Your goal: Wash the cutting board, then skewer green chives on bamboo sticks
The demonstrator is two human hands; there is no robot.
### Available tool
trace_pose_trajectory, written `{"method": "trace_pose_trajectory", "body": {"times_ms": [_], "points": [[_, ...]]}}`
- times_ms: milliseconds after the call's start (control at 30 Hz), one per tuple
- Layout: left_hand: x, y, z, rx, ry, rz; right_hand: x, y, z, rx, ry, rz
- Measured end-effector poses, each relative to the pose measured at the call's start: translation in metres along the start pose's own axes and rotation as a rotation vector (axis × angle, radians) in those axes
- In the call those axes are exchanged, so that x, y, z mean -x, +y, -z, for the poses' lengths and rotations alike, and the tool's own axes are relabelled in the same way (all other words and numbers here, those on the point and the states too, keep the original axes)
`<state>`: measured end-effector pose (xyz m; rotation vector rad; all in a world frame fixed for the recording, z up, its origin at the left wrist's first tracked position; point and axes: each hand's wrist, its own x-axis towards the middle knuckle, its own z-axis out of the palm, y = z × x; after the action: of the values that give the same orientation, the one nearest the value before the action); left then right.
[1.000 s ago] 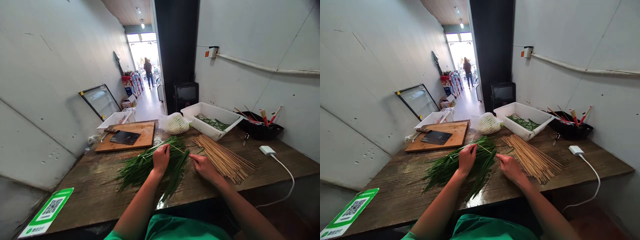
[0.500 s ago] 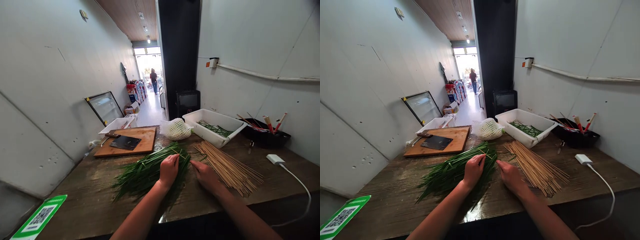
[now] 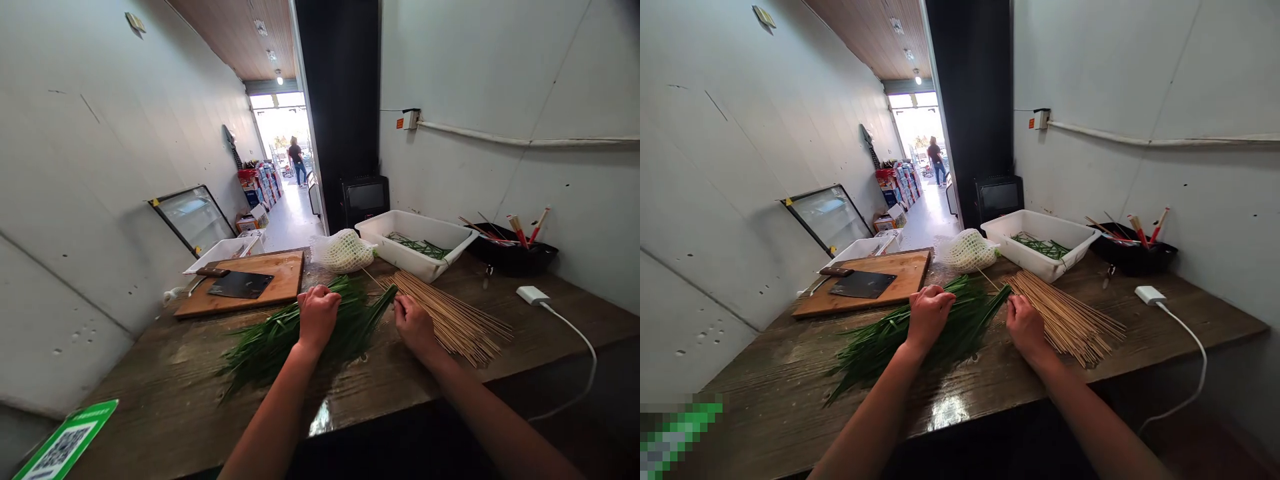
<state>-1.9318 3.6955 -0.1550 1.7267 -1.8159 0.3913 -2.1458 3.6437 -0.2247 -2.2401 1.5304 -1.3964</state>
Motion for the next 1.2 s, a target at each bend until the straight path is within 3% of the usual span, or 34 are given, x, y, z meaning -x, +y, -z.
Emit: {"method": "trace_pose_trajectory", "body": {"times_ms": [133, 333, 567, 667, 767, 900, 1033, 1200], "points": [[0.001, 0.001, -0.006, -0.052, -0.158, -0.021, -0.001, 0.002, -0.001, -0.036, -0.072, -0.015], [0.002, -0.002, -0.011, -0.057, -0.196, 0.063, -0.033, -0.015, 0.006, -0.077, -0.295, 0.034], [-0.002, -0.002, -0.015, -0.221, -0.199, -0.119, -0.036, -0.023, -0.002, -0.237, -0.226, 0.090], [-0.004, 0.001, -0.019, -0.209, -0.130, -0.139, -0.032, -0.017, -0.003, -0.210, -0.274, 0.091], [-0.006, 0.003, -0.020, -0.022, 0.000, -0.070, -0.034, -0.012, 0.002, -0.191, -0.371, 0.080], [-0.009, 0.001, -0.017, 0.252, 0.119, 0.156, -0.037, -0.013, 0.007, -0.238, -0.396, 0.111], [-0.013, -0.006, -0.018, 0.436, 0.140, 0.310, -0.034, -0.017, 0.009, -0.232, -0.391, 0.113], [-0.015, -0.011, -0.021, 0.486, 0.143, 0.357, -0.031, -0.020, 0.009, -0.234, -0.391, 0.139]]}}
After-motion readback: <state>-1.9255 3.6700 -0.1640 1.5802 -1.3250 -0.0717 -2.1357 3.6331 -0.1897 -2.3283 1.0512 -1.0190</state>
